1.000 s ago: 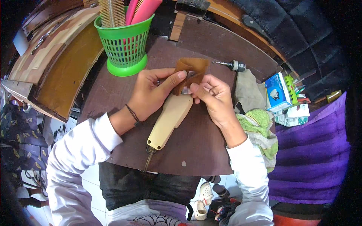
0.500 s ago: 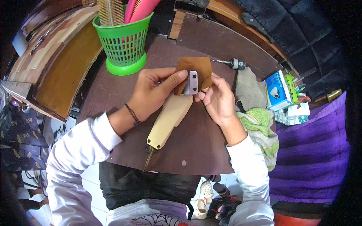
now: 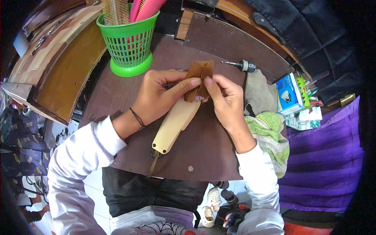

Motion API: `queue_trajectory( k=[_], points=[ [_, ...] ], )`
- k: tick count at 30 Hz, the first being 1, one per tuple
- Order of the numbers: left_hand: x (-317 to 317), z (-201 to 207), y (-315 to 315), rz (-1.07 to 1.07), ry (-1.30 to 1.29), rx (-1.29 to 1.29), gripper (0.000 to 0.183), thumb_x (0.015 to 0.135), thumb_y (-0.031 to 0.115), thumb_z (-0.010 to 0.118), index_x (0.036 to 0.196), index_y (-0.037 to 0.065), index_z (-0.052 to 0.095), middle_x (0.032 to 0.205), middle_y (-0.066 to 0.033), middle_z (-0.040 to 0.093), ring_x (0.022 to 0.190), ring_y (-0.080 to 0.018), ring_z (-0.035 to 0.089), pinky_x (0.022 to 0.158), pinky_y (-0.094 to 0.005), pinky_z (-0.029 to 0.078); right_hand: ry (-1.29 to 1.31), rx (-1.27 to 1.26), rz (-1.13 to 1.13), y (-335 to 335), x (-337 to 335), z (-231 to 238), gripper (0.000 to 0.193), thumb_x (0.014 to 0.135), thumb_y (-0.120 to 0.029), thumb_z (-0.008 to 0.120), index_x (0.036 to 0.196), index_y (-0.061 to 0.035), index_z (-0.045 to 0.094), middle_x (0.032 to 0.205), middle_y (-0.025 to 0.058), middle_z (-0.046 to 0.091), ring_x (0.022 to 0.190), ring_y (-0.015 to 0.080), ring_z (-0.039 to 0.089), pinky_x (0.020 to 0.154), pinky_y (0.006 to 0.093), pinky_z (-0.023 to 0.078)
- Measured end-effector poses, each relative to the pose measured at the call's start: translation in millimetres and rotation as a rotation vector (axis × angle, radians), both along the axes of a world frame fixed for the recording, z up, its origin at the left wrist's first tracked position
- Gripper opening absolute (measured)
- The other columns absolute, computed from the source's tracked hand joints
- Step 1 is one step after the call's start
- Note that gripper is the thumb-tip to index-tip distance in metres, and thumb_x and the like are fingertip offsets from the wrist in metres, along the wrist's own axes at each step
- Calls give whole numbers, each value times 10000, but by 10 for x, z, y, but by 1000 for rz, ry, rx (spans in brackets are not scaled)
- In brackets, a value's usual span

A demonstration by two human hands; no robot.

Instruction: The person cleans a clipper blade using a piece of cloth and a brush, attaches the blade to the hair clipper, and tightens screws on the clipper using a small screwdriver.

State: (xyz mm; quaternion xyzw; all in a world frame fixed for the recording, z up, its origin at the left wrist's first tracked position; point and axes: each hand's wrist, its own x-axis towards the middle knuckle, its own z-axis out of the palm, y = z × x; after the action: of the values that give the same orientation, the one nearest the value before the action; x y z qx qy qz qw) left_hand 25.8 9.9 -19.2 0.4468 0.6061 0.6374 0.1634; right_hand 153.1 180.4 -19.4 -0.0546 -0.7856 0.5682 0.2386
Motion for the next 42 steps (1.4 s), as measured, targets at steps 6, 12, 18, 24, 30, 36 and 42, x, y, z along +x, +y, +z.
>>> queue_trajectory(
  k=[6,12,18,24,30,36,42],
  points=[
    [50,7,48,2,-181,24,252,1006,181,717,1086,-53,765,887,-9,757,794,-28,618,670,-224,523,41,-355,91,36,-25,-77,202,1076,-163,586,1046,7,691,875,1,681,767,43,604,642,228,481],
    [70,24,52,-16,-228,41,252,1013,180,707,1088,-54,764,875,-5,752,784,-30,616,663,-221,518,64,-437,146,73,-22,-73,182,1074,-144,582,1043,3,684,881,4,680,822,51,622,680,223,471],
    [39,-37,33,36,-119,55,253,1019,187,698,1085,-47,768,851,-4,742,759,-39,622,658,-224,513,-34,-269,103,-22,-30,-1,125,1019,-74,660,1106,16,658,949,22,696,888,73,651,741,232,509],
    [41,-33,46,20,-224,55,248,1011,183,708,1080,-47,768,838,1,736,734,-45,617,646,-224,502,-17,-315,232,14,-5,53,219,969,-21,719,1161,35,630,1025,40,709,898,81,671,805,242,556],
    [19,0,34,-15,-65,40,260,1010,190,708,1072,-57,757,816,-15,720,740,-49,603,635,-235,487,-35,-250,127,43,13,19,183,986,-23,696,1150,33,637,1016,36,705,884,73,663,772,237,555],
    [27,33,25,-62,129,1,262,1015,190,698,1069,-61,750,802,-29,702,747,-48,590,629,-243,473,-42,-339,15,-48,12,109,58,1017,-75,673,986,-28,661,850,-51,615,730,16,495,633,217,403],
    [58,-4,56,24,-105,7,246,1019,177,690,1049,-59,755,796,-32,694,733,-46,574,617,-248,461,-20,-211,106,9,-5,18,168,1049,-125,638,1072,36,680,906,4,691,839,66,652,732,238,546]
  ],
)
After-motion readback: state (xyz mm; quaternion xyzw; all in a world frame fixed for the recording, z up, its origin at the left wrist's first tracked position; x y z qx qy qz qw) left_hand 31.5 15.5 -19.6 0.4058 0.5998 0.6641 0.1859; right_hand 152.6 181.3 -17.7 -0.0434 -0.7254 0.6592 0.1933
